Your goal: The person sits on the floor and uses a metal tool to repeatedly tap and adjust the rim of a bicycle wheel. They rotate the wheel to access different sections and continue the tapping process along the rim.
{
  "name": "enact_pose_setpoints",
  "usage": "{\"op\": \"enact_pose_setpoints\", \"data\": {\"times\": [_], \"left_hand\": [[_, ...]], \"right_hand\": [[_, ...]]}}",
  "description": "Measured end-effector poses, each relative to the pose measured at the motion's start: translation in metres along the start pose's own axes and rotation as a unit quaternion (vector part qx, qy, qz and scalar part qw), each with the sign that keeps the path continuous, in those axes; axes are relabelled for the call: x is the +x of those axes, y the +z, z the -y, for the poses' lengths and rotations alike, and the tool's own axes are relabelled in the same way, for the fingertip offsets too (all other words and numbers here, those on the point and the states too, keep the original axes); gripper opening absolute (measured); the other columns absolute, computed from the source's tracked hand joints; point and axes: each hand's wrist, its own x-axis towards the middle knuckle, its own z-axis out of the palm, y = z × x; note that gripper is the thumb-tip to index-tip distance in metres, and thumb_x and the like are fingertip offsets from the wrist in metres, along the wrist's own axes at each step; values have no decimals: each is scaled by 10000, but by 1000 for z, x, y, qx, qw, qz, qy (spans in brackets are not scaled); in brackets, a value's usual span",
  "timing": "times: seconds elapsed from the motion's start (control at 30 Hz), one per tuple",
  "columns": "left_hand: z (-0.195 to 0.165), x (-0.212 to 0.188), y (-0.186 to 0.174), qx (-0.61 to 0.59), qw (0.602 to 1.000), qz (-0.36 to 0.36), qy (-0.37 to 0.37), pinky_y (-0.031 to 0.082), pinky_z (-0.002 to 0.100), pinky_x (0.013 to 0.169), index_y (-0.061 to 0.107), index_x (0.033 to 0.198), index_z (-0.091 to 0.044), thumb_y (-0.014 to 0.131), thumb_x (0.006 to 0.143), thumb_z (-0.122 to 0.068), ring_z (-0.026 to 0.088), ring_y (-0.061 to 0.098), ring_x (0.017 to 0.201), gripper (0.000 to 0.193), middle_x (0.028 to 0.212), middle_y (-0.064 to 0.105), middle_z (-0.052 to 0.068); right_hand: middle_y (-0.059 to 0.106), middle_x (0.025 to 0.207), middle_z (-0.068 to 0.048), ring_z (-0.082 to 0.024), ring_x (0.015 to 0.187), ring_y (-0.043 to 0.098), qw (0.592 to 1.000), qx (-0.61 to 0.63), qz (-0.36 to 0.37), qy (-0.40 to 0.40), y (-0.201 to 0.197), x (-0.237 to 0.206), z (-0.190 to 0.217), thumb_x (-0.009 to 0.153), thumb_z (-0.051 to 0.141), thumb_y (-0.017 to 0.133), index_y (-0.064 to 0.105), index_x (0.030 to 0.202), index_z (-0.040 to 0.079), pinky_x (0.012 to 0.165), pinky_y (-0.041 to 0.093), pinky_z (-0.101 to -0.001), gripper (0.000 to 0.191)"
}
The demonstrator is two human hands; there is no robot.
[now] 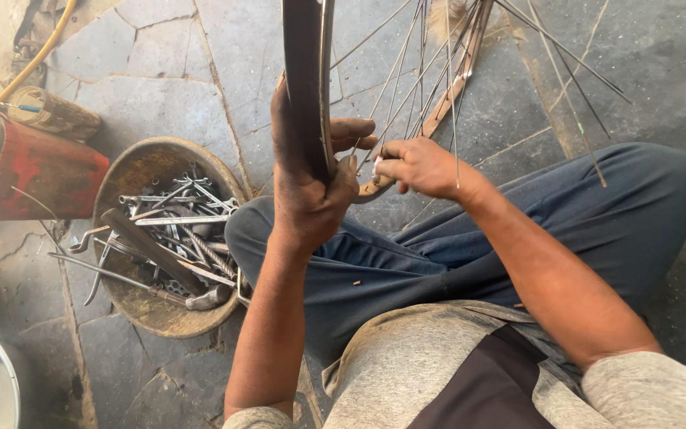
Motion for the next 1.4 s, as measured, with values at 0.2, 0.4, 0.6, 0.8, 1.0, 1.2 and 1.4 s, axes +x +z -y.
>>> {"op": "enact_pose_setpoints", "data": {"times": [0.2, 0.4, 0.6, 0.8, 1.0, 1.2, 1.4], "left_hand": [[9, 0, 1, -1, 1000, -17, 11, 596, 420, 1064, -51, 1637, -268, 457, 928, 235, 268, 718, 1228, 1007, 1275, 658, 186], [-11, 11, 3, 23, 1000, -20, 0, 600, 405, 1031, -70, 1637, -275, 479, 982, 220, 266, 724, 1209, 988, 1292, 657, 192], [-66, 41, -8, 23, 995, -23, -90, 633, 413, 974, -48, 1688, -210, 528, 982, 96, 270, 791, 1116, 961, 1376, 668, 212], [-49, 28, -1, -154, 986, 57, -12, 634, 466, 1077, 70, 1672, -169, 627, 907, 32, 259, 550, 1445, 967, 1675, 334, 177], [17, -25, 1, 104, 949, 85, -285, 548, 309, 810, 702, 1135, 5, 561, 999, -392, 156, 649, 874, 443, 965, 722, 84], [27, -77, 24, -189, 879, 156, -408, 473, 265, 802, 746, 1054, 68, 651, 963, -226, 85, 603, 892, 322, 957, 721, 28], [9, -79, 79, -286, 873, 87, -385, 468, 291, 767, 700, 1052, -20, 754, 938, -319, 122, 572, 854, 325, 940, 644, 50]], "right_hand": [[713, 886, -201, -345, 849, 693, 991, -131, -31, 1, 2, 7, 4, 898, 445, 683, 723, 893, 0, 736, 517, -452, 446], [661, 746, -262, -340, 708, 669, 982, -161, -68, 77, 21, 15, 10, 883, 493, 713, 705, 796, -39, 672, 500, -470, 539], [652, 649, -37, -127, 590, 582, 995, 99, 18, -27, 19, -11, 16, 862, 431, 759, 749, 844, 32, 532, 496, -343, 399], [553, 600, 33, -53, 489, 470, 963, 260, 62, 39, 8, -48, 15, 876, 367, 763, 739, 871, 54, 449, 393, -236, 314], [533, 645, 32, -67, 522, 419, 952, 292, 70, 58, 2, -61, 9, 849, 313, 752, 803, 935, 69, 460, 342, -250, 264], [674, 775, -1, -81, 700, 647, 994, 94, -15, -47, 5, -75, 7, 863, 263, 730, 737, 847, 19, 626, 519, -264, 245], [690, 772, -18, -90, 689, 621, 954, 295, -7, -49, 6, -108, -14, 931, 188, 680, 694, 831, 25, 644, 534, -261, 192]]}}
